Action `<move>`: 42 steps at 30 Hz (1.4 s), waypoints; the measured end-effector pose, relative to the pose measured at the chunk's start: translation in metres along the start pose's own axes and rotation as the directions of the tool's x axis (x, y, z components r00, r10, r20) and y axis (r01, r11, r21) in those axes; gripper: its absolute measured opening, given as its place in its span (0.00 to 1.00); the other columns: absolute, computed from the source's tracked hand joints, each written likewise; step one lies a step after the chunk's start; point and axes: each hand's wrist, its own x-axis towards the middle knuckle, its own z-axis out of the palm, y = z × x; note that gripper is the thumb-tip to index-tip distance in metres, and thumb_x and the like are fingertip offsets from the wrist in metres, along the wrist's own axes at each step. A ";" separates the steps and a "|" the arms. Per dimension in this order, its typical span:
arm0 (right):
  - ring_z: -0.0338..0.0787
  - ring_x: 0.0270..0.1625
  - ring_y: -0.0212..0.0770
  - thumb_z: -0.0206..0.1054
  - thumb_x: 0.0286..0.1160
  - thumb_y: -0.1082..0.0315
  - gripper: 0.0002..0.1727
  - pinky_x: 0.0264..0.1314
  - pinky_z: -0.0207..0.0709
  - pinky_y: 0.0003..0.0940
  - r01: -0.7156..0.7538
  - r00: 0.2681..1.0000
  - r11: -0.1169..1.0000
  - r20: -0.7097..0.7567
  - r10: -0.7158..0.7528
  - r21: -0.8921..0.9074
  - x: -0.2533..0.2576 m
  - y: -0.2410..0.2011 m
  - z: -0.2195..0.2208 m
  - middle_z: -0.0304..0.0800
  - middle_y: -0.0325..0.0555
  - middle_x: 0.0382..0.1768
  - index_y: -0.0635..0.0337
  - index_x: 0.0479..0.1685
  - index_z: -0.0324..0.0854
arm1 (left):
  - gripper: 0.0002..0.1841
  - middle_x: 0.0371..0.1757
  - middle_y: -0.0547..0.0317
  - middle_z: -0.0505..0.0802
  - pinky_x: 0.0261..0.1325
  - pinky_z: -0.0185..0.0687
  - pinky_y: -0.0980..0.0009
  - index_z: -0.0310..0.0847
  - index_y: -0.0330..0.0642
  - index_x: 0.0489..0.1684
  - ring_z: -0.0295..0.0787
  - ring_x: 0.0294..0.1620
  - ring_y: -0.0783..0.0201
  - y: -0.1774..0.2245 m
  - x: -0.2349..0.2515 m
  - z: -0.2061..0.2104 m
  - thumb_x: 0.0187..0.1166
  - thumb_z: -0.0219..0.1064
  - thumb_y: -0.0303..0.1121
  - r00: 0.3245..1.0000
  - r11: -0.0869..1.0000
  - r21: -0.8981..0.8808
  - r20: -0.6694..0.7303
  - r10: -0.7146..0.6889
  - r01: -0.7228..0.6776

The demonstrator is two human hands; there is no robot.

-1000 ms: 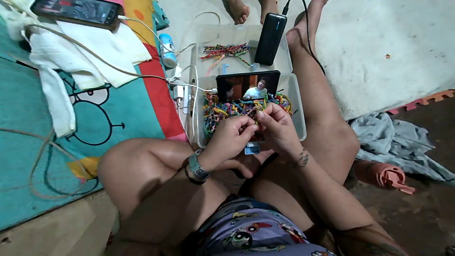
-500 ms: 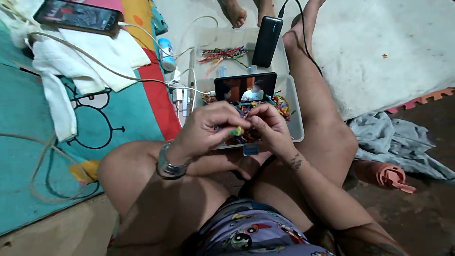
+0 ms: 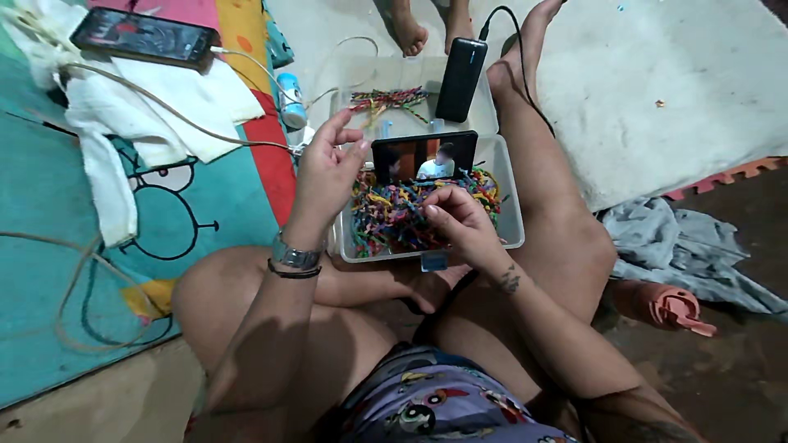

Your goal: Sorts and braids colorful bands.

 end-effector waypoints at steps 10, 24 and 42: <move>0.84 0.42 0.21 0.55 0.89 0.67 0.12 0.48 0.82 0.22 0.095 0.859 0.968 -0.472 -0.199 -0.234 0.006 -0.008 -0.053 0.82 0.31 0.46 0.61 0.63 0.72 | 0.20 0.36 0.65 0.93 0.33 0.91 0.74 0.69 0.40 0.79 0.91 0.27 0.72 -0.003 -0.029 0.000 0.95 0.39 0.32 0.998 0.995 -0.102 -0.059 0.012 -0.018; 0.85 0.54 0.60 0.71 0.70 0.69 0.14 0.55 0.69 0.68 0.366 0.930 0.471 0.334 -0.152 -0.803 0.003 -0.010 -0.060 0.89 0.50 0.49 0.40 0.49 0.95 | 0.15 0.17 0.82 0.73 0.25 0.69 0.84 0.80 0.49 0.39 0.66 0.16 0.83 -0.010 -0.038 0.011 0.93 0.46 0.35 0.952 0.925 -0.226 -0.086 0.293 -0.305; 0.87 0.45 0.21 0.64 0.84 0.67 0.08 0.53 0.84 0.22 0.216 0.951 0.962 -0.185 -0.246 -0.168 -0.001 -0.011 -0.047 0.88 0.27 0.45 0.55 0.54 0.83 | 0.10 0.53 0.58 0.88 0.41 0.84 0.81 0.84 0.37 0.56 0.85 0.40 0.76 -0.009 -0.050 0.025 0.84 0.60 0.25 0.934 0.948 -0.042 0.162 0.317 -0.315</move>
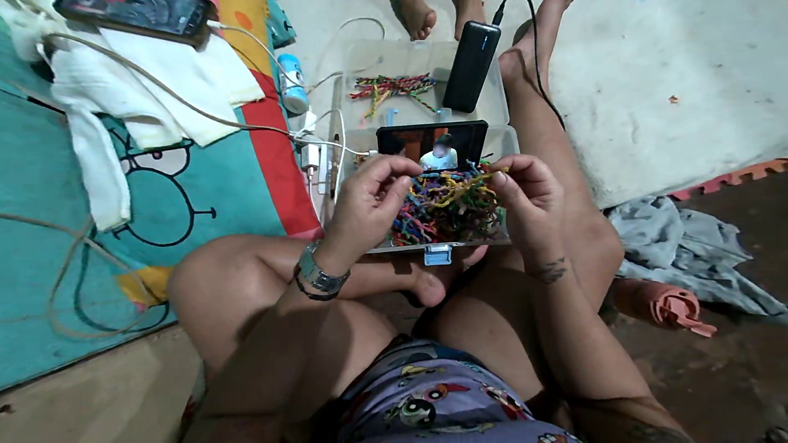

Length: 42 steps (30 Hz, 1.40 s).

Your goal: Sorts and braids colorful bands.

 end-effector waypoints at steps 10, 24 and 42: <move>0.90 0.52 0.28 0.63 0.82 0.73 0.16 0.58 0.86 0.27 0.086 0.996 0.992 0.014 -0.085 -0.095 -0.014 -0.009 0.054 0.88 0.44 0.53 0.69 0.65 0.73 | 0.14 0.54 0.60 0.91 0.56 0.84 0.73 0.84 0.38 0.56 0.87 0.51 0.74 -0.002 -0.004 0.026 0.92 0.52 0.32 0.983 0.973 -0.155 -0.043 -0.180 0.172; 0.88 0.33 0.36 0.59 0.84 0.65 0.17 0.37 0.83 0.33 0.185 0.916 0.898 0.402 -0.010 -0.400 -0.008 -0.011 0.049 0.88 0.45 0.30 0.63 0.32 0.90 | 0.21 0.76 0.74 0.80 0.75 0.74 0.68 0.73 0.53 0.74 0.78 0.73 0.73 0.010 -0.003 0.002 0.96 0.38 0.43 0.894 0.881 -0.445 -0.313 -0.320 0.160; 0.79 0.23 0.27 0.63 0.85 0.68 0.05 0.26 0.74 0.22 -0.478 0.837 0.874 0.254 0.484 -0.087 0.005 -0.016 0.047 0.85 0.39 0.30 0.59 0.43 0.82 | 0.04 0.44 0.67 0.91 0.37 0.81 0.82 0.84 0.49 0.47 0.84 0.35 0.77 0.000 -0.007 0.019 0.82 0.68 0.29 0.855 0.769 -0.414 0.049 -0.516 0.487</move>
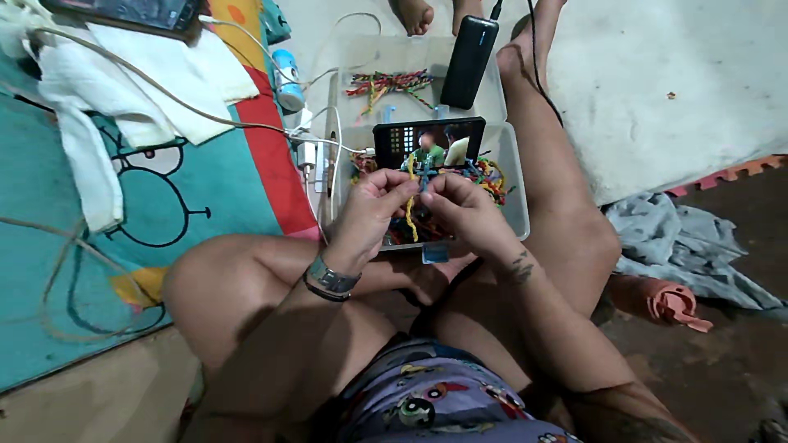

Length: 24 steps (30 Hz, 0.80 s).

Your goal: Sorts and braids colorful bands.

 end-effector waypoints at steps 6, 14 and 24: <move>0.74 0.19 0.23 0.64 0.82 0.70 0.06 0.22 0.68 0.17 -0.047 0.995 0.980 0.091 0.030 0.191 0.000 0.003 -0.004 0.81 0.34 0.22 0.56 0.35 0.82 | 0.04 0.37 0.67 0.90 0.39 0.85 0.79 0.85 0.47 0.40 0.85 0.34 0.76 -0.003 0.004 0.005 0.84 0.66 0.28 0.996 0.991 -0.117 0.071 -0.055 0.063; 0.86 0.35 0.26 0.71 0.74 0.74 0.20 0.37 0.85 0.21 0.386 0.918 0.922 -0.106 -0.382 0.027 -0.001 0.017 0.001 0.85 0.39 0.43 0.62 0.63 0.73 | 0.05 0.38 0.65 0.89 0.37 0.86 0.80 0.81 0.45 0.47 0.87 0.33 0.75 0.003 0.001 0.003 0.89 0.59 0.31 0.983 0.999 -0.019 0.180 -0.036 0.040; 0.90 0.44 0.25 0.70 0.75 0.77 0.13 0.50 0.87 0.21 0.517 0.822 0.848 -0.206 -0.531 -0.119 -0.001 0.024 0.004 0.90 0.44 0.48 0.70 0.55 0.81 | 0.04 0.37 0.62 0.92 0.33 0.83 0.82 0.81 0.43 0.46 0.87 0.30 0.75 0.001 0.001 -0.001 0.84 0.62 0.24 0.972 0.999 0.028 0.236 0.020 -0.027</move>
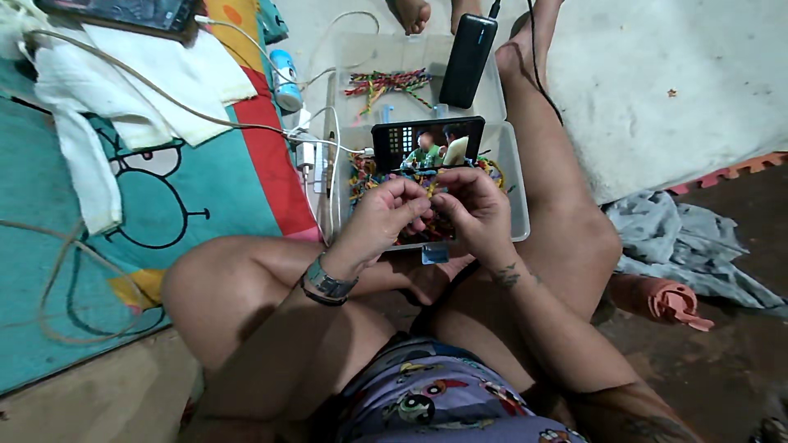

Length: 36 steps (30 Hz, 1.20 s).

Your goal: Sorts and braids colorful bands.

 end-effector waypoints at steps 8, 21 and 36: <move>0.89 0.40 0.23 0.73 0.71 0.76 0.10 0.47 0.86 0.18 -0.036 0.999 0.997 -0.028 0.034 -0.074 0.000 -0.003 -0.002 0.92 0.43 0.43 0.70 0.49 0.87 | 0.04 0.34 0.62 0.91 0.29 0.81 0.83 0.82 0.41 0.44 0.85 0.25 0.76 0.008 0.000 -0.002 0.86 0.61 0.26 0.998 0.980 0.194 0.027 -0.058 0.052; 0.88 0.38 0.23 0.72 0.73 0.74 0.07 0.43 0.85 0.17 -0.015 0.997 0.995 -0.080 0.007 -0.101 -0.005 -0.002 0.002 0.91 0.43 0.40 0.69 0.44 0.86 | 0.02 0.37 0.61 0.92 0.38 0.86 0.79 0.85 0.39 0.41 0.89 0.33 0.76 0.000 -0.001 0.006 0.80 0.68 0.27 0.967 0.829 0.514 -0.003 0.256 -0.218; 0.89 0.40 0.26 0.76 0.72 0.65 0.02 0.39 0.87 0.23 -0.343 0.938 0.746 0.246 0.244 0.571 -0.005 0.001 -0.009 0.90 0.33 0.43 0.47 0.36 0.89 | 0.09 0.28 0.66 0.87 0.30 0.79 0.84 0.80 0.46 0.38 0.81 0.25 0.78 0.001 -0.005 0.010 0.85 0.55 0.26 0.961 0.922 -0.313 0.226 -0.159 0.226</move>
